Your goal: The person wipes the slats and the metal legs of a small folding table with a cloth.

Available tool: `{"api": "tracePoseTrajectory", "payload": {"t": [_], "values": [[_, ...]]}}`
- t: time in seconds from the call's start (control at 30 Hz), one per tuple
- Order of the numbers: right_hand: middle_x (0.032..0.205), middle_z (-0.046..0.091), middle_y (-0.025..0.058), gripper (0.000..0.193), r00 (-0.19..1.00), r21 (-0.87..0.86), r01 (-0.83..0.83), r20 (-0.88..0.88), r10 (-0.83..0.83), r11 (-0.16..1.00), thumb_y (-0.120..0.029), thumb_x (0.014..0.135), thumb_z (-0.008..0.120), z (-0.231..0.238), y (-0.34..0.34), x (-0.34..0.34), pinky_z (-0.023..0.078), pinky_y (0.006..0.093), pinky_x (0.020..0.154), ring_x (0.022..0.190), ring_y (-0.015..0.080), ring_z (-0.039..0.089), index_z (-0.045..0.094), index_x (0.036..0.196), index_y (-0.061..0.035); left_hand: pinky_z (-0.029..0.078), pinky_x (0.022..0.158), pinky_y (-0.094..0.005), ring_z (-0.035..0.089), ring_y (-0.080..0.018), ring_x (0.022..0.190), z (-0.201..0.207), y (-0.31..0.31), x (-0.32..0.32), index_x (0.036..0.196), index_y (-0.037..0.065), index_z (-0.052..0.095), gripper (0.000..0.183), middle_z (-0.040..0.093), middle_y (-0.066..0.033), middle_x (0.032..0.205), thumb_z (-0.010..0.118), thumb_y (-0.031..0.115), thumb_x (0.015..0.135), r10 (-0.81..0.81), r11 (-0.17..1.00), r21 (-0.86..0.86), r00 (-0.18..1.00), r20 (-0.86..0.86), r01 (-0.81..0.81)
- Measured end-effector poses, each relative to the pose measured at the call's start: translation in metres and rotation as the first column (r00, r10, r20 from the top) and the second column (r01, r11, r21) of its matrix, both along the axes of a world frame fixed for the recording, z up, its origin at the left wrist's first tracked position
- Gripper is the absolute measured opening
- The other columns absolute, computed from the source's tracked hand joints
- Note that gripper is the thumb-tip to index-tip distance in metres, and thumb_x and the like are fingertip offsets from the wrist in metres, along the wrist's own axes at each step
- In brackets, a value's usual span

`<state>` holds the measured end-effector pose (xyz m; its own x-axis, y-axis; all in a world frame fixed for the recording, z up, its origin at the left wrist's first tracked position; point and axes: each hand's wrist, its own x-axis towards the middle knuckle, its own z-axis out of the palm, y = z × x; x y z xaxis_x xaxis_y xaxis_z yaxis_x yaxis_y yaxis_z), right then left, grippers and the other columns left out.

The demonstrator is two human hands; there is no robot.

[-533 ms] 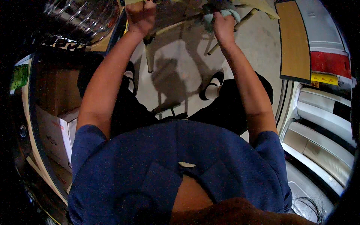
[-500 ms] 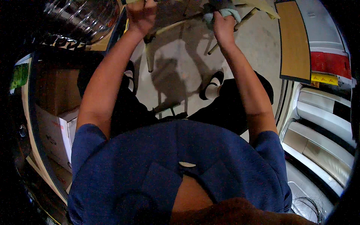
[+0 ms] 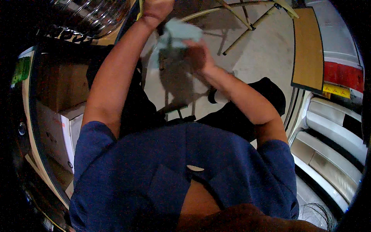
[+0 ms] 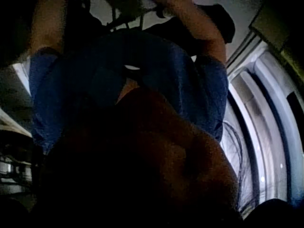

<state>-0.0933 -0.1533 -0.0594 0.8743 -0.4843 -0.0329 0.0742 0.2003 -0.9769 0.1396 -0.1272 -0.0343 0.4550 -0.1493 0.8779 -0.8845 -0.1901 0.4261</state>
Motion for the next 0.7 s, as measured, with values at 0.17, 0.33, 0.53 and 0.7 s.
{"api": "tracePoseTrajectory", "payload": {"t": [0.17,0.33,0.53,0.7], "values": [[0.113,0.063,0.0059,0.029,0.951,0.455,0.294,-0.054,-0.303,0.841,-0.025,0.097,0.057,0.081,-0.049,0.012,0.047,0.0375,0.094,0.102,0.0205,0.061,0.056,0.120,-0.0075,0.043,0.071,-0.0538,0.054,-0.0414,0.082,0.028,0.003,-0.009,0.102,-0.002,0.061,0.031,0.058,-0.0230,0.090,0.059,0.028,0.096,-0.250,0.964,-0.009,0.897,-0.364,0.265],[0.110,0.064,0.0072,0.024,0.955,0.397,0.260,0.030,-0.296,0.880,-0.020,0.098,0.053,0.023,-0.135,0.050,0.051,0.0394,0.090,0.101,0.0227,0.061,0.057,0.115,-0.0044,0.039,0.064,-0.0543,0.053,-0.0411,0.079,0.022,-0.009,-0.026,0.097,0.001,0.060,0.028,0.057,-0.0231,0.085,0.055,0.028,0.097,0.073,0.943,0.332,0.983,-0.169,-0.013],[0.099,0.057,0.0126,0.032,0.923,0.377,0.381,-0.101,-0.371,0.844,-0.026,0.097,0.049,0.027,-0.090,0.064,0.048,0.0429,0.082,0.087,0.0276,0.056,0.054,0.112,0.0023,0.039,0.073,-0.0526,0.054,-0.0374,0.086,-0.008,-0.007,-0.018,0.105,0.004,0.058,0.028,0.056,-0.0183,0.096,0.051,0.030,0.099,0.082,0.972,0.206,0.987,0.141,-0.111],[0.093,0.063,0.0082,0.037,0.795,-0.073,0.463,-0.406,-0.450,0.884,-0.035,0.092,0.058,0.007,-0.013,0.078,0.049,0.0389,0.074,0.080,0.0210,0.060,0.060,0.104,-0.0001,0.038,0.086,-0.0524,0.054,-0.0354,0.097,-0.025,-0.016,-0.019,0.117,0.005,0.055,0.033,0.054,-0.0148,0.113,0.050,0.033,0.100,-0.860,0.487,-0.626,0.462,-0.219,0.609]]}}
